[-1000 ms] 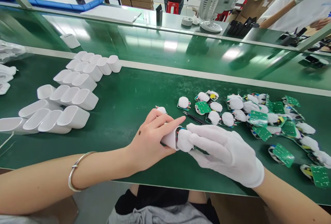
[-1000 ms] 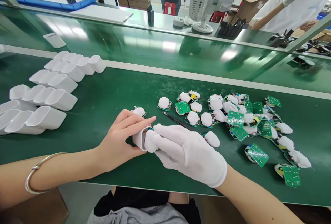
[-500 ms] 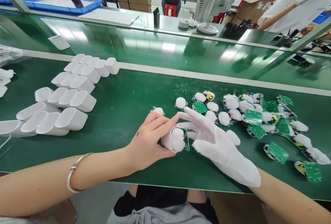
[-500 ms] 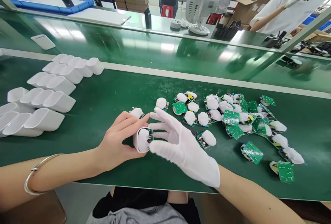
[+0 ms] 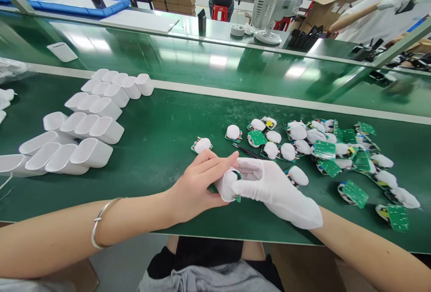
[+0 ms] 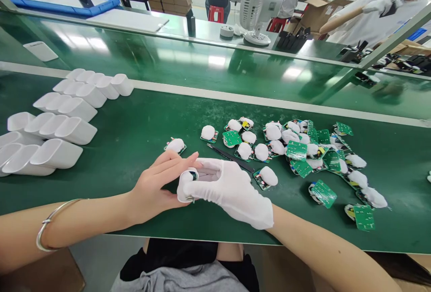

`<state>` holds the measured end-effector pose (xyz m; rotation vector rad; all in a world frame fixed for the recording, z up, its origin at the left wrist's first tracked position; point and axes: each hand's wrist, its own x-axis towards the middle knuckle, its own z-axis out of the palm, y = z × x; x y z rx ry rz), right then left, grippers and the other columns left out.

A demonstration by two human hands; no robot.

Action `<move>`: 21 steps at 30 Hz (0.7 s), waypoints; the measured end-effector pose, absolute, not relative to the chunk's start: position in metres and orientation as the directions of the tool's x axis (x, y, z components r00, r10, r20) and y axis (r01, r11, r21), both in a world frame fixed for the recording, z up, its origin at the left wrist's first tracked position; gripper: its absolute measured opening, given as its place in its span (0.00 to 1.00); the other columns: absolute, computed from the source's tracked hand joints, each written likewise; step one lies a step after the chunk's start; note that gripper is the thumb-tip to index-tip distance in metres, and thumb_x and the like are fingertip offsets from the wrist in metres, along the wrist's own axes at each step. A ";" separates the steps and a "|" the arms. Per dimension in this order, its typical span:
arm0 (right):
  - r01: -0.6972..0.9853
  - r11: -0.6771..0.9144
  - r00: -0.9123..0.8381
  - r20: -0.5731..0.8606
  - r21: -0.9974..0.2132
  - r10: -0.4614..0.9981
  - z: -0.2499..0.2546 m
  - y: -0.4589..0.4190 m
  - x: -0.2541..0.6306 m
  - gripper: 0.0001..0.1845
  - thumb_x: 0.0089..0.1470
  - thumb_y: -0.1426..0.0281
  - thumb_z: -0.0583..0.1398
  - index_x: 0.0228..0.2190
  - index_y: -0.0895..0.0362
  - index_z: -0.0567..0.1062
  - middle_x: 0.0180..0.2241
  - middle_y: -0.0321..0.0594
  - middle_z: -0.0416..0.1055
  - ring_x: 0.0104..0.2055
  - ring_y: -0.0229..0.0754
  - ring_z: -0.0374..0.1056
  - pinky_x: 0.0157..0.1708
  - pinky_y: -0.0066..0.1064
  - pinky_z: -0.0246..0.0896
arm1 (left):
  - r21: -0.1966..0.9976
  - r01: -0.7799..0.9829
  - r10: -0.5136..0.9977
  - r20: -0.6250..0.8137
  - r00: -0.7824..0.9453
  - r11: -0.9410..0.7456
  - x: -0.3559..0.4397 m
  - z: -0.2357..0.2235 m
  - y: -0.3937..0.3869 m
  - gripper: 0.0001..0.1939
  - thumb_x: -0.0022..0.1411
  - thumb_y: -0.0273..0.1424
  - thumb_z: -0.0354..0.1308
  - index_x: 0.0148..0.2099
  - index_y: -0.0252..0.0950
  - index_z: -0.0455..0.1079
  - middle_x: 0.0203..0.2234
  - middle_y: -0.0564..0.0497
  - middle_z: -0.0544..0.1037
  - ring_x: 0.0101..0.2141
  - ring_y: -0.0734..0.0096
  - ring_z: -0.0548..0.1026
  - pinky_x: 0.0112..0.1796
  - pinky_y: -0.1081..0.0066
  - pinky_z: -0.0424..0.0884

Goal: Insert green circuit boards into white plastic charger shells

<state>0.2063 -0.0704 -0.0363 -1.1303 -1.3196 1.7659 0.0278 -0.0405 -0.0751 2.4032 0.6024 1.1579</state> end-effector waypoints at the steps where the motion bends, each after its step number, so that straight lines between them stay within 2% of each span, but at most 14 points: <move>1: -0.013 -0.281 -0.386 -0.254 -0.960 0.887 -0.037 -0.071 0.205 0.09 0.50 0.65 0.64 0.28 0.58 0.74 0.29 0.36 0.71 0.34 0.37 0.66 0.35 0.29 0.64 | 0.544 0.198 0.548 0.614 0.568 -0.815 0.028 -0.076 -0.041 0.36 0.56 0.23 0.62 0.64 0.41 0.54 0.43 0.50 0.76 0.35 0.70 0.67 0.41 0.67 0.68; 6: 0.061 -0.253 -0.381 -0.257 -0.965 0.888 -0.036 -0.069 0.205 0.13 0.51 0.60 0.63 0.30 0.59 0.75 0.31 0.38 0.73 0.35 0.39 0.68 0.36 0.30 0.65 | 0.647 0.193 0.619 0.533 0.576 -0.737 0.027 -0.076 -0.041 0.31 0.54 0.23 0.63 0.59 0.40 0.61 0.43 0.51 0.77 0.35 0.71 0.68 0.40 0.70 0.69; 8: 0.195 -0.160 -0.365 -0.224 -0.968 0.904 -0.035 -0.069 0.211 0.14 0.52 0.60 0.62 0.34 0.57 0.77 0.35 0.39 0.75 0.37 0.41 0.70 0.38 0.31 0.66 | 0.724 0.196 0.671 0.455 0.586 -0.661 0.027 -0.076 -0.042 0.30 0.53 0.24 0.64 0.58 0.39 0.63 0.42 0.51 0.77 0.34 0.71 0.68 0.37 0.71 0.70; 10: 0.376 -0.033 -0.196 -0.114 -0.926 0.974 -0.031 -0.068 0.221 0.16 0.53 0.59 0.61 0.39 0.56 0.78 0.35 0.39 0.77 0.37 0.42 0.72 0.37 0.32 0.67 | 0.798 0.189 0.699 0.355 0.621 -0.573 0.026 -0.077 -0.043 0.31 0.52 0.26 0.63 0.58 0.38 0.62 0.42 0.51 0.77 0.34 0.71 0.68 0.35 0.72 0.71; 12: 0.561 0.062 0.011 0.082 -0.825 0.997 -0.024 -0.066 0.238 0.16 0.53 0.59 0.60 0.39 0.55 0.78 0.32 0.39 0.77 0.33 0.42 0.72 0.33 0.32 0.66 | 0.837 0.204 0.691 0.254 0.676 -0.507 0.027 -0.079 -0.042 0.31 0.52 0.25 0.62 0.59 0.38 0.62 0.43 0.51 0.76 0.36 0.71 0.69 0.38 0.71 0.71; 13: 0.647 0.078 0.055 0.148 -0.759 0.987 -0.021 -0.065 0.247 0.15 0.53 0.59 0.60 0.37 0.55 0.79 0.29 0.38 0.76 0.30 0.41 0.71 0.30 0.32 0.65 | 0.843 0.216 0.679 0.217 0.701 -0.492 0.027 -0.080 -0.042 0.31 0.51 0.24 0.61 0.59 0.37 0.62 0.43 0.51 0.76 0.38 0.70 0.69 0.41 0.70 0.71; 15: 0.784 0.102 -0.005 0.158 -0.612 0.987 -0.015 -0.063 0.266 0.13 0.53 0.59 0.60 0.31 0.54 0.80 0.24 0.36 0.74 0.25 0.39 0.68 0.25 0.31 0.61 | 0.840 0.258 0.671 0.159 0.725 -0.477 0.028 -0.080 -0.042 0.30 0.51 0.22 0.58 0.58 0.35 0.63 0.43 0.50 0.76 0.41 0.68 0.69 0.46 0.68 0.70; 18: 0.896 0.146 -0.128 0.070 -0.419 0.989 -0.015 -0.059 0.279 0.15 0.53 0.56 0.59 0.29 0.52 0.80 0.18 0.34 0.70 0.21 0.38 0.64 0.21 0.30 0.55 | 0.833 0.325 0.697 0.097 0.711 -0.448 0.029 -0.077 -0.042 0.29 0.51 0.22 0.57 0.57 0.34 0.64 0.39 0.49 0.75 0.41 0.68 0.70 0.45 0.68 0.70; 21: 0.963 0.196 -0.172 0.140 -0.185 0.975 -0.029 -0.052 0.268 0.18 0.52 0.53 0.60 0.31 0.54 0.80 0.26 0.40 0.72 0.28 0.41 0.65 0.23 0.30 0.54 | 0.837 0.369 0.725 0.046 0.687 -0.404 0.029 -0.074 -0.043 0.28 0.52 0.24 0.59 0.57 0.35 0.65 0.38 0.49 0.73 0.37 0.69 0.71 0.42 0.69 0.71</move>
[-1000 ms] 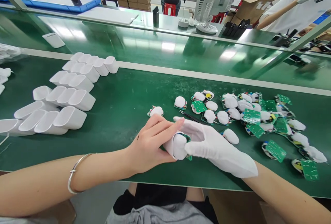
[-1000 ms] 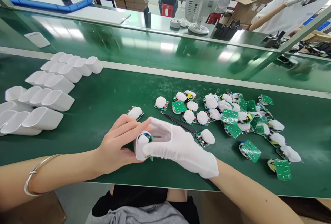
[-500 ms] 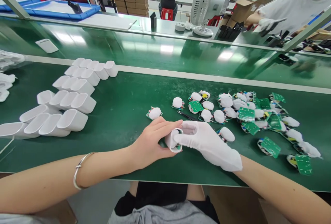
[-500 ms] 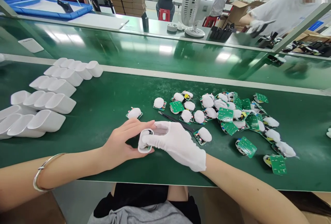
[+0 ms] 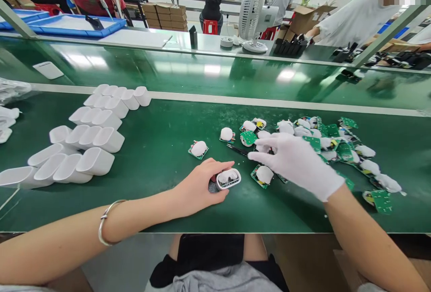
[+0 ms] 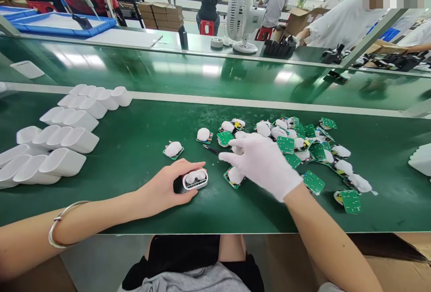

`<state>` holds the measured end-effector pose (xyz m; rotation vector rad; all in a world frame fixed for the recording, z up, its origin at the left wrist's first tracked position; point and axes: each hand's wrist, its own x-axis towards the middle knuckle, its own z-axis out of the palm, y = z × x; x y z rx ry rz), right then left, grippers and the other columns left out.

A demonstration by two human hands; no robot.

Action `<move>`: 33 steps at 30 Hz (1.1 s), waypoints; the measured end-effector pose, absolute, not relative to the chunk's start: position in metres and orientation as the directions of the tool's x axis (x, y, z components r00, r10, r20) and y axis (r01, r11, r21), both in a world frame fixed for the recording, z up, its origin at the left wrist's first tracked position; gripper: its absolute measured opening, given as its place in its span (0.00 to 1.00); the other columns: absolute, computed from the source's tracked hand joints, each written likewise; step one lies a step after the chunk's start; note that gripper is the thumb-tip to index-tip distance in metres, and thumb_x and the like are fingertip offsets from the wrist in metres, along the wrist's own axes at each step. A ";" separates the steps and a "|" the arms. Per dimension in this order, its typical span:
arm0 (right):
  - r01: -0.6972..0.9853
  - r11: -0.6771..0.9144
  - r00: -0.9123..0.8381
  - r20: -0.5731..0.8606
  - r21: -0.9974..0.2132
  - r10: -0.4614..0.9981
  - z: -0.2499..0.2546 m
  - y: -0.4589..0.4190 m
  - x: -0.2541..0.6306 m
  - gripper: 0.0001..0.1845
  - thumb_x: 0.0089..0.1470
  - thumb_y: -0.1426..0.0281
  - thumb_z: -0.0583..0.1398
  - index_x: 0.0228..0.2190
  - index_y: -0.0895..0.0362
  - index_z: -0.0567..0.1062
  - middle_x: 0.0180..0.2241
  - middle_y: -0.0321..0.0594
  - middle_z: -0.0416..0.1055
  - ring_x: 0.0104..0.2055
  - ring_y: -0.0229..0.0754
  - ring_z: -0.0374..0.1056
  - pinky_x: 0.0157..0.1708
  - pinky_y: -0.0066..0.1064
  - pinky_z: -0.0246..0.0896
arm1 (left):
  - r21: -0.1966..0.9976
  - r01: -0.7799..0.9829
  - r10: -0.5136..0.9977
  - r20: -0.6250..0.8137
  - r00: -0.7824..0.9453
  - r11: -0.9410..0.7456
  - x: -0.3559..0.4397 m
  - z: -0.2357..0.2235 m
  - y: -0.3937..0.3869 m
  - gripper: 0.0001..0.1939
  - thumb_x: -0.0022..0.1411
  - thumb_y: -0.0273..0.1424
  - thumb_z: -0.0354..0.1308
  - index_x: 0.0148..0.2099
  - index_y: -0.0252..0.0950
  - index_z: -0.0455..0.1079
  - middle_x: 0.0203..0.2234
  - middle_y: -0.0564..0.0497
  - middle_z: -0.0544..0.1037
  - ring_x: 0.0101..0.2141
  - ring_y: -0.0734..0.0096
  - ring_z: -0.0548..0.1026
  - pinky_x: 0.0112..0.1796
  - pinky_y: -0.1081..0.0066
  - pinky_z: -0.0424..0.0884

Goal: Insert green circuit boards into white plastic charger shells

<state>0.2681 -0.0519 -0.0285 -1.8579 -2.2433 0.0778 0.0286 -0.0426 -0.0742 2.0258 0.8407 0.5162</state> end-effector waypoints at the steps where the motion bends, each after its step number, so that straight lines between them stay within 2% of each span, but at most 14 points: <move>1: 0.972 0.211 -0.191 0.172 -0.104 0.966 -0.035 -0.049 0.262 0.17 0.52 0.55 0.60 0.32 0.55 0.80 0.29 0.42 0.73 0.31 0.43 0.66 0.25 0.31 0.55 | 0.839 0.379 0.733 0.033 0.680 -0.390 0.028 -0.074 -0.043 0.28 0.52 0.25 0.60 0.57 0.36 0.66 0.37 0.49 0.73 0.36 0.70 0.71 0.42 0.69 0.71; 3: 0.973 0.232 -0.228 0.223 0.011 0.948 -0.046 -0.044 0.251 0.11 0.55 0.63 0.59 0.30 0.56 0.79 0.35 0.45 0.73 0.36 0.46 0.65 0.29 0.33 0.56 | 0.842 0.393 0.744 0.015 0.668 -0.370 0.028 -0.074 -0.042 0.27 0.52 0.26 0.61 0.55 0.38 0.67 0.37 0.50 0.73 0.35 0.71 0.72 0.40 0.70 0.72; 5: 0.967 0.251 -0.252 0.248 0.038 0.935 -0.052 -0.042 0.245 0.11 0.57 0.68 0.58 0.28 0.56 0.79 0.37 0.46 0.73 0.38 0.47 0.65 0.33 0.35 0.57 | 0.845 0.395 0.748 0.010 0.663 -0.361 0.028 -0.075 -0.042 0.25 0.51 0.25 0.61 0.54 0.40 0.69 0.36 0.51 0.74 0.34 0.71 0.72 0.38 0.71 0.72; 10: 0.965 0.253 -0.261 0.318 0.068 0.911 -0.055 -0.046 0.244 0.16 0.54 0.58 0.60 0.35 0.58 0.78 0.39 0.49 0.71 0.39 0.49 0.63 0.33 0.37 0.58 | 0.849 0.399 0.760 0.005 0.650 -0.346 0.029 -0.074 -0.042 0.24 0.50 0.25 0.62 0.51 0.40 0.71 0.35 0.52 0.74 0.33 0.71 0.73 0.37 0.72 0.72; 13: 0.962 0.251 -0.272 0.274 0.112 0.922 -0.057 -0.047 0.242 0.13 0.56 0.61 0.59 0.35 0.57 0.77 0.38 0.49 0.70 0.40 0.49 0.62 0.34 0.36 0.57 | 0.861 0.395 0.766 -0.009 0.643 -0.321 0.030 -0.074 -0.042 0.25 0.49 0.24 0.62 0.52 0.39 0.71 0.35 0.52 0.74 0.33 0.72 0.72 0.37 0.73 0.72; 16: 0.960 0.265 -0.279 0.223 0.091 0.934 -0.060 -0.044 0.239 0.10 0.56 0.64 0.59 0.34 0.57 0.77 0.37 0.49 0.69 0.41 0.49 0.62 0.35 0.38 0.59 | 0.862 0.401 0.767 -0.023 0.641 -0.310 0.029 -0.074 -0.042 0.26 0.49 0.24 0.62 0.53 0.39 0.70 0.36 0.52 0.73 0.33 0.73 0.72 0.38 0.73 0.72; 18: 0.962 0.268 -0.272 0.200 0.045 0.941 -0.060 -0.043 0.238 0.09 0.56 0.66 0.59 0.31 0.58 0.77 0.36 0.49 0.69 0.41 0.50 0.63 0.36 0.39 0.60 | 0.860 0.404 0.765 -0.025 0.643 -0.311 0.029 -0.074 -0.042 0.26 0.50 0.25 0.63 0.53 0.40 0.70 0.37 0.51 0.73 0.34 0.72 0.72 0.38 0.72 0.72; 20: 0.967 0.247 -0.227 0.225 -0.067 0.948 -0.057 -0.044 0.240 0.09 0.57 0.68 0.58 0.29 0.58 0.75 0.37 0.49 0.70 0.41 0.49 0.64 0.38 0.40 0.62 | 0.863 0.398 0.766 -0.020 0.643 -0.312 0.028 -0.074 -0.042 0.25 0.51 0.28 0.64 0.53 0.41 0.70 0.37 0.51 0.73 0.34 0.71 0.73 0.37 0.72 0.72; 24: 0.840 0.279 -0.146 0.302 -0.465 0.942 -0.041 -0.053 0.247 0.07 0.59 0.70 0.56 0.39 0.56 0.72 0.36 0.41 0.72 0.36 0.42 0.69 0.36 0.34 0.65 | 0.869 0.393 0.763 -0.029 0.646 -0.300 0.027 -0.074 -0.041 0.23 0.52 0.29 0.64 0.51 0.42 0.71 0.37 0.51 0.74 0.33 0.71 0.73 0.36 0.72 0.72; 26: 0.776 0.354 -0.232 0.285 -0.522 0.930 -0.033 -0.059 0.250 0.11 0.60 0.71 0.54 0.44 0.53 0.71 0.34 0.37 0.73 0.33 0.39 0.69 0.34 0.31 0.65 | 0.871 0.385 0.759 -0.023 0.651 -0.304 0.027 -0.076 -0.041 0.22 0.51 0.29 0.64 0.51 0.43 0.72 0.38 0.51 0.74 0.33 0.71 0.73 0.36 0.73 0.72; 30: 0.787 0.534 -0.473 0.253 -0.308 0.844 -0.028 -0.062 0.250 0.16 0.60 0.72 0.51 0.46 0.50 0.74 0.36 0.40 0.72 0.34 0.40 0.66 0.33 0.32 0.62 | 0.875 0.387 0.764 -0.032 0.644 -0.290 0.027 -0.078 -0.040 0.23 0.50 0.29 0.65 0.50 0.44 0.73 0.37 0.52 0.75 0.33 0.72 0.73 0.36 0.73 0.71; 33: 0.787 0.574 -0.530 0.227 -0.227 0.817 -0.035 -0.060 0.250 0.17 0.58 0.77 0.52 0.42 0.50 0.77 0.35 0.40 0.71 0.34 0.40 0.65 0.32 0.31 0.59 | 0.880 0.391 0.759 -0.055 0.649 -0.271 0.027 -0.075 -0.038 0.22 0.49 0.28 0.65 0.49 0.44 0.74 0.35 0.53 0.75 0.32 0.73 0.73 0.35 0.74 0.71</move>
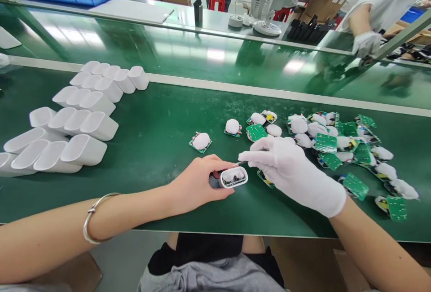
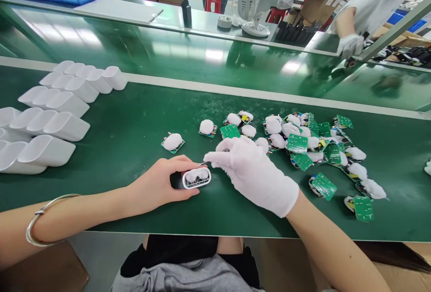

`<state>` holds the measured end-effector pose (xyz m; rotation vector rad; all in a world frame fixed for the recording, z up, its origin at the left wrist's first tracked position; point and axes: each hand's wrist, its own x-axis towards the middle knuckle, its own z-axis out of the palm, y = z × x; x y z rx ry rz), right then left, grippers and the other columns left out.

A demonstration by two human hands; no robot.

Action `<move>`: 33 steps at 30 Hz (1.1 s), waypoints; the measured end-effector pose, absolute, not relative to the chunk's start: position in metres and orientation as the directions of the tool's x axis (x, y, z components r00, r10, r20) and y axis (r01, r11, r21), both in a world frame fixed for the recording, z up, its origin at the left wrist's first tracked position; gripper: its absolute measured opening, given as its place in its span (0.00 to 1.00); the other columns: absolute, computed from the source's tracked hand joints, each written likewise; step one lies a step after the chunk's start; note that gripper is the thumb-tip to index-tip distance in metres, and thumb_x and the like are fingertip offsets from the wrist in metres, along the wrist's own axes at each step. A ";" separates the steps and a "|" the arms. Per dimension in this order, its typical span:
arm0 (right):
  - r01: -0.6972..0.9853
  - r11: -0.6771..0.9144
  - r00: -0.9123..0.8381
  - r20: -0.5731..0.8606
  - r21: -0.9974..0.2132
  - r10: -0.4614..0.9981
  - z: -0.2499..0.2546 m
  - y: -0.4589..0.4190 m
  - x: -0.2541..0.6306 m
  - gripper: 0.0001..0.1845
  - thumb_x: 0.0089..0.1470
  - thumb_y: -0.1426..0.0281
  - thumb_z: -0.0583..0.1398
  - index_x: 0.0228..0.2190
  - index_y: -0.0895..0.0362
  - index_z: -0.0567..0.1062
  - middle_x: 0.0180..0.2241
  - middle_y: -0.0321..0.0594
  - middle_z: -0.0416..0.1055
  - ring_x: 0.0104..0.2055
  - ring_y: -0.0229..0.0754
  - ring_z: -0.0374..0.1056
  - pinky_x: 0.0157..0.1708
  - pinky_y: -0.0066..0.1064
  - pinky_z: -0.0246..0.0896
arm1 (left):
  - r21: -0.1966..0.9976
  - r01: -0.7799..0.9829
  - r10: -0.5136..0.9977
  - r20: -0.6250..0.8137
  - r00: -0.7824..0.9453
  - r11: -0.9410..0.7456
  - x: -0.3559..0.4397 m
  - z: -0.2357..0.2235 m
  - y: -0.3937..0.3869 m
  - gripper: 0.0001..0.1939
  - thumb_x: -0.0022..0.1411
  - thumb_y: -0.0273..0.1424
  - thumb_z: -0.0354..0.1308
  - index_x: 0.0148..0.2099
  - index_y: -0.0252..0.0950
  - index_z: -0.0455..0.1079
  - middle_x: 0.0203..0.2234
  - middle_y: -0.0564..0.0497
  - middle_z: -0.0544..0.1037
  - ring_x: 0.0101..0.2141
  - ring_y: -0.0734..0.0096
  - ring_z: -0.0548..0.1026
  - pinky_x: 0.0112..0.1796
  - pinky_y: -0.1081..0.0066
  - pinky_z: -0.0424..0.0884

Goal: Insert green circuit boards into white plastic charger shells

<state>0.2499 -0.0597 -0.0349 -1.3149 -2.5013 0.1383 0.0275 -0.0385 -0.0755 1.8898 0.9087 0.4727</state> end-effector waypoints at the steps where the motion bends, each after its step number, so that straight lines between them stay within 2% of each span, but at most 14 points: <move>1: 0.780 0.582 -0.540 0.223 -0.229 0.812 -0.037 -0.059 0.250 0.18 0.57 0.78 0.51 0.42 0.51 0.77 0.36 0.40 0.71 0.35 0.40 0.65 0.32 0.31 0.58 | 0.882 0.388 0.755 -0.058 0.653 -0.268 0.028 -0.074 -0.038 0.21 0.49 0.27 0.65 0.48 0.44 0.74 0.35 0.53 0.75 0.31 0.73 0.73 0.35 0.74 0.70; 4: 0.775 0.588 -0.551 0.209 -0.231 0.808 -0.043 -0.058 0.249 0.21 0.56 0.81 0.51 0.43 0.50 0.76 0.36 0.40 0.71 0.35 0.39 0.64 0.32 0.30 0.58 | 0.885 0.378 0.740 -0.059 0.670 -0.272 0.028 -0.071 -0.037 0.17 0.50 0.26 0.64 0.43 0.44 0.76 0.33 0.55 0.75 0.31 0.74 0.72 0.34 0.75 0.69; 8: 0.793 0.590 -0.564 0.185 -0.150 0.805 -0.046 -0.060 0.247 0.24 0.54 0.82 0.52 0.44 0.46 0.75 0.36 0.38 0.70 0.35 0.39 0.63 0.33 0.30 0.56 | 0.890 0.362 0.726 -0.052 0.686 -0.278 0.028 -0.070 -0.038 0.12 0.51 0.25 0.63 0.39 0.43 0.76 0.31 0.55 0.74 0.32 0.74 0.72 0.32 0.76 0.68; 13: 0.788 0.611 -0.591 0.184 -0.076 0.785 -0.050 -0.061 0.249 0.27 0.52 0.83 0.52 0.46 0.45 0.73 0.37 0.37 0.69 0.34 0.38 0.61 0.32 0.29 0.53 | 0.889 0.360 0.720 -0.051 0.692 -0.284 0.029 -0.069 -0.038 0.14 0.51 0.24 0.63 0.40 0.44 0.76 0.27 0.56 0.74 0.32 0.73 0.70 0.32 0.76 0.66; 18: 0.771 0.637 -0.626 0.200 0.014 0.754 -0.048 -0.064 0.249 0.28 0.48 0.86 0.53 0.44 0.45 0.73 0.37 0.35 0.68 0.33 0.37 0.58 0.28 0.28 0.46 | 0.858 0.423 0.687 -0.120 0.717 -0.291 0.029 -0.063 -0.038 0.10 0.54 0.25 0.62 0.39 0.43 0.75 0.25 0.57 0.72 0.32 0.74 0.66 0.31 0.78 0.63; 23: 0.787 0.595 -0.617 0.175 0.165 0.768 -0.040 -0.068 0.242 0.27 0.44 0.87 0.52 0.38 0.47 0.74 0.32 0.34 0.68 0.30 0.38 0.54 0.26 0.31 0.39 | 0.862 0.412 0.697 -0.100 0.710 -0.296 0.028 -0.066 -0.038 0.12 0.54 0.26 0.62 0.41 0.46 0.75 0.24 0.58 0.70 0.31 0.75 0.65 0.31 0.78 0.61; 25: 0.781 0.606 -0.625 0.190 0.153 0.757 -0.036 -0.067 0.244 0.26 0.45 0.87 0.52 0.37 0.47 0.74 0.31 0.34 0.68 0.28 0.37 0.53 0.26 0.31 0.39 | 0.865 0.406 0.701 -0.094 0.707 -0.294 0.027 -0.069 -0.039 0.14 0.54 0.25 0.63 0.42 0.47 0.75 0.25 0.58 0.70 0.31 0.75 0.65 0.31 0.78 0.61; 30: 0.789 0.610 -0.567 0.299 -0.071 0.768 -0.030 -0.063 0.255 0.29 0.44 0.87 0.51 0.43 0.51 0.74 0.35 0.37 0.70 0.29 0.36 0.59 0.26 0.28 0.47 | 0.870 0.390 0.724 -0.058 0.687 -0.301 0.027 -0.074 -0.041 0.15 0.53 0.26 0.64 0.43 0.49 0.75 0.26 0.59 0.72 0.31 0.75 0.66 0.31 0.79 0.61; 33: 0.789 0.609 -0.567 0.285 -0.081 0.772 -0.033 -0.063 0.251 0.29 0.45 0.87 0.51 0.43 0.50 0.74 0.35 0.36 0.70 0.30 0.36 0.60 0.26 0.28 0.47 | 0.865 0.392 0.732 -0.044 0.680 -0.313 0.028 -0.074 -0.042 0.17 0.52 0.25 0.65 0.43 0.48 0.75 0.24 0.59 0.70 0.30 0.76 0.65 0.31 0.79 0.61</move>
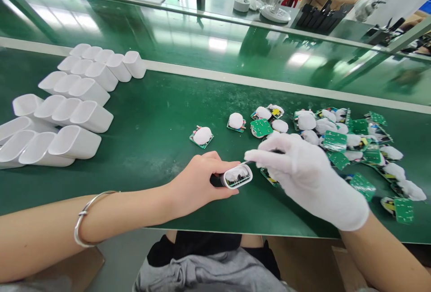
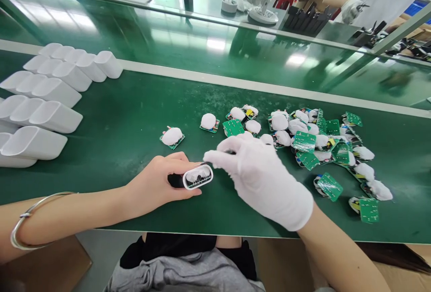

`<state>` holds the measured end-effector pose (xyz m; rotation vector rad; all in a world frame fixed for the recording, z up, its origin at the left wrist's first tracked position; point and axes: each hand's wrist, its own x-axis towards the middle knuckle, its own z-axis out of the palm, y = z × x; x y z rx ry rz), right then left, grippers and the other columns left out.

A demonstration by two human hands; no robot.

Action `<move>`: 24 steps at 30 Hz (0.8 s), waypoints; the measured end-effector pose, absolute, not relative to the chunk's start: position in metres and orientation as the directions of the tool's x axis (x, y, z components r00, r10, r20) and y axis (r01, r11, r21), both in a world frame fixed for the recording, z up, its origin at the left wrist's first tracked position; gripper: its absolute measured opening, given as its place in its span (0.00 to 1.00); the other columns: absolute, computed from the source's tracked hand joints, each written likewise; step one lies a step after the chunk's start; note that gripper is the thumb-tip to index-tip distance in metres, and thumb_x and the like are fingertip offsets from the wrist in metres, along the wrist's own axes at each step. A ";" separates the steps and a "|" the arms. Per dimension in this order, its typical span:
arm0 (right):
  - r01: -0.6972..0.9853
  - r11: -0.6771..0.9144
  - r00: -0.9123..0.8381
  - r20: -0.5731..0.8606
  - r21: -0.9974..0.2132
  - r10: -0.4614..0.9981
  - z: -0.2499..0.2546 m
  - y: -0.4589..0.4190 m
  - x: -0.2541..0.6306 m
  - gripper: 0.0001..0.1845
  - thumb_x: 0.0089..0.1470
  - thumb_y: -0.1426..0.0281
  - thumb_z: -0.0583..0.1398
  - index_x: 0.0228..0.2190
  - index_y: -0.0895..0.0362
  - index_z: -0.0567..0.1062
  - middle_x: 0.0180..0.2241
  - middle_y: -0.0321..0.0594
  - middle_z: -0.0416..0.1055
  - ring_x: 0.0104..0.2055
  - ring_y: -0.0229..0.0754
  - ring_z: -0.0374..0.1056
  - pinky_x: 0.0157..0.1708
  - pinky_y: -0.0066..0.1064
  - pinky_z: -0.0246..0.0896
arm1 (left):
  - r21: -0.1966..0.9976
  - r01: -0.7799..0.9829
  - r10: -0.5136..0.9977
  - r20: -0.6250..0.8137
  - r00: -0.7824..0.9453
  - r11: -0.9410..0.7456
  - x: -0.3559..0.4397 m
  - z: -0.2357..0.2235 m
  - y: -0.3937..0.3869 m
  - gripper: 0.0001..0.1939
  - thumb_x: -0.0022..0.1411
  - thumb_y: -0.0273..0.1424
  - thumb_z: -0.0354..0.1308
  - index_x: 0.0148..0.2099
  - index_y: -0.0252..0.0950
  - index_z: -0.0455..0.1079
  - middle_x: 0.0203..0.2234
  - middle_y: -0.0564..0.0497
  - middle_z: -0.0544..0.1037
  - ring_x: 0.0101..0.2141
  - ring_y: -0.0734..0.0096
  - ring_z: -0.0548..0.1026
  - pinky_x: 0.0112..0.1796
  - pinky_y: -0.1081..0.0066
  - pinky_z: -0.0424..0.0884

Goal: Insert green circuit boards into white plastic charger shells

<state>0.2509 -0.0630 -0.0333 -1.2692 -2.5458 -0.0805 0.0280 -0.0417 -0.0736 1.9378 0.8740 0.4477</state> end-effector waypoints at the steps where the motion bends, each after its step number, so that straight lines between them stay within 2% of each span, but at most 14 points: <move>1: 0.784 0.617 -0.584 0.262 -0.062 0.768 -0.035 -0.063 0.248 0.28 0.45 0.87 0.52 0.42 0.49 0.74 0.34 0.36 0.70 0.30 0.36 0.59 0.26 0.28 0.47 | 0.863 0.393 0.733 -0.039 0.679 -0.318 0.028 -0.073 -0.042 0.16 0.51 0.25 0.66 0.42 0.47 0.75 0.24 0.59 0.69 0.30 0.76 0.65 0.30 0.79 0.61; 5: 0.755 0.655 -0.645 0.181 0.006 0.742 -0.040 -0.065 0.239 0.27 0.46 0.86 0.53 0.42 0.48 0.74 0.35 0.36 0.70 0.32 0.38 0.57 0.26 0.29 0.42 | 0.856 0.382 0.721 -0.016 0.693 -0.348 0.029 -0.072 -0.041 0.09 0.51 0.24 0.65 0.35 0.42 0.75 0.23 0.59 0.70 0.29 0.76 0.65 0.29 0.79 0.60; 10: 0.753 0.648 -0.657 0.169 0.111 0.735 -0.037 -0.065 0.240 0.30 0.45 0.86 0.54 0.43 0.45 0.73 0.34 0.35 0.69 0.31 0.39 0.55 0.27 0.31 0.40 | 0.847 0.396 0.709 -0.034 0.704 -0.353 0.027 -0.071 -0.042 0.10 0.53 0.25 0.64 0.38 0.45 0.74 0.23 0.60 0.72 0.30 0.75 0.65 0.30 0.79 0.60; 12: 0.747 0.658 -0.663 0.168 0.094 0.729 -0.034 -0.064 0.245 0.28 0.45 0.86 0.53 0.42 0.46 0.74 0.34 0.35 0.69 0.31 0.38 0.56 0.27 0.31 0.41 | 0.846 0.404 0.712 -0.042 0.701 -0.348 0.027 -0.071 -0.041 0.11 0.53 0.25 0.64 0.38 0.46 0.74 0.23 0.60 0.72 0.30 0.75 0.65 0.30 0.79 0.61; 16: 0.768 0.640 -0.620 0.225 -0.023 0.752 -0.026 -0.063 0.258 0.25 0.47 0.85 0.51 0.40 0.51 0.75 0.33 0.36 0.70 0.28 0.35 0.57 0.25 0.29 0.44 | 0.850 0.401 0.735 -0.024 0.678 -0.342 0.027 -0.074 -0.042 0.10 0.52 0.27 0.65 0.38 0.46 0.74 0.25 0.60 0.71 0.29 0.77 0.65 0.30 0.80 0.61; 18: 0.787 0.617 -0.592 0.259 -0.018 0.763 -0.022 -0.065 0.261 0.25 0.47 0.85 0.50 0.41 0.51 0.75 0.34 0.37 0.70 0.28 0.36 0.58 0.26 0.29 0.45 | 0.845 0.397 0.743 0.001 0.670 -0.359 0.027 -0.076 -0.044 0.10 0.53 0.28 0.66 0.38 0.45 0.74 0.24 0.59 0.70 0.29 0.77 0.65 0.29 0.79 0.62; 20: 0.794 0.606 -0.593 0.263 0.036 0.761 -0.019 -0.067 0.259 0.24 0.49 0.84 0.51 0.40 0.51 0.75 0.34 0.37 0.70 0.28 0.37 0.58 0.27 0.29 0.45 | 0.836 0.394 0.747 0.027 0.664 -0.381 0.027 -0.079 -0.045 0.13 0.53 0.29 0.66 0.42 0.46 0.74 0.24 0.59 0.71 0.29 0.76 0.65 0.29 0.79 0.62; 24: 0.800 0.575 -0.600 0.212 0.170 0.772 -0.019 -0.069 0.249 0.20 0.49 0.84 0.53 0.37 0.53 0.76 0.29 0.37 0.69 0.26 0.37 0.52 0.27 0.30 0.43 | 0.826 0.416 0.791 0.057 0.608 -0.380 0.028 -0.083 -0.047 0.27 0.47 0.29 0.70 0.51 0.43 0.71 0.27 0.58 0.73 0.26 0.76 0.64 0.28 0.76 0.63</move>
